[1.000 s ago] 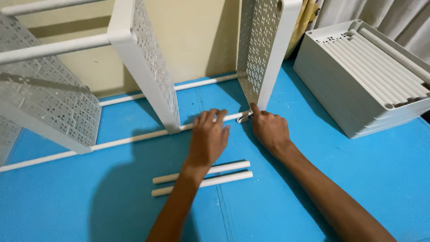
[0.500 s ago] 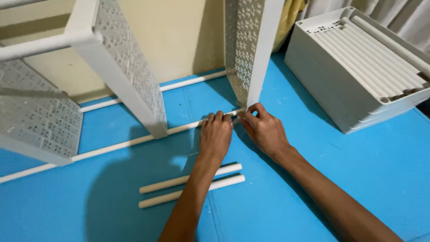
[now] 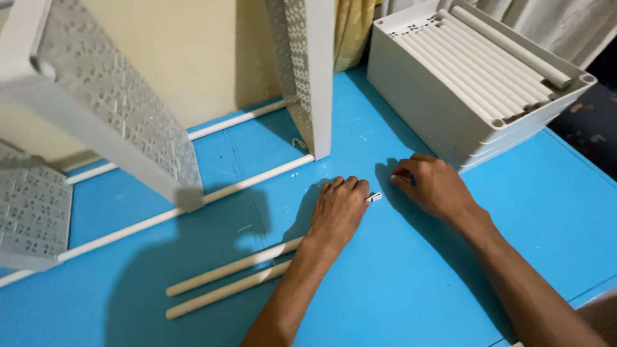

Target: The person assembles a white plastic shelving unit on a blue table. They insert vertical poles into perforated shelves, connect horizontal crossbars, and secure the frame. The person then places additional poles into a tray.

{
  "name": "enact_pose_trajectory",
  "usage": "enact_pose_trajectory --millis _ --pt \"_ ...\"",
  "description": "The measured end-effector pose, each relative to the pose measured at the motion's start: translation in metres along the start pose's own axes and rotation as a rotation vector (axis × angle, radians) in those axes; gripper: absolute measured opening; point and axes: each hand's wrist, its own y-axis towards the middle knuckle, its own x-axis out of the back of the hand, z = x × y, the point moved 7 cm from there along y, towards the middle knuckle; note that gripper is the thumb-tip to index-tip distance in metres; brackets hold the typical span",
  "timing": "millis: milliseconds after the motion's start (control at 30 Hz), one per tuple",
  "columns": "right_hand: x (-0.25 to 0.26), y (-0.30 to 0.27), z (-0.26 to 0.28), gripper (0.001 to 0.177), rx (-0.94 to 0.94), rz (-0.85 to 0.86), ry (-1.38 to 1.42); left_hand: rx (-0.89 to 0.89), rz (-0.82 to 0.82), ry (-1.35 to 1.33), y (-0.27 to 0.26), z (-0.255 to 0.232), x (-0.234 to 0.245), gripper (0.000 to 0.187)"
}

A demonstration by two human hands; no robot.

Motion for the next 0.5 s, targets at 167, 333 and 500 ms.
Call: enact_pose_trajectory --millis 167,333,500 --pt "0.004 -0.002 -0.01 0.025 -0.084 0.154 0.089 0.031 -0.063 -0.224 0.005 0.01 0.009 0.019" --pt "0.007 -0.005 -0.011 0.033 -0.086 0.209 0.1 0.16 -0.287 -0.244 0.014 0.068 0.035 0.009" --pt "0.009 -0.004 -0.006 0.037 -0.048 0.159 0.106 0.189 -0.379 -0.025 0.028 0.113 0.048 0.033"
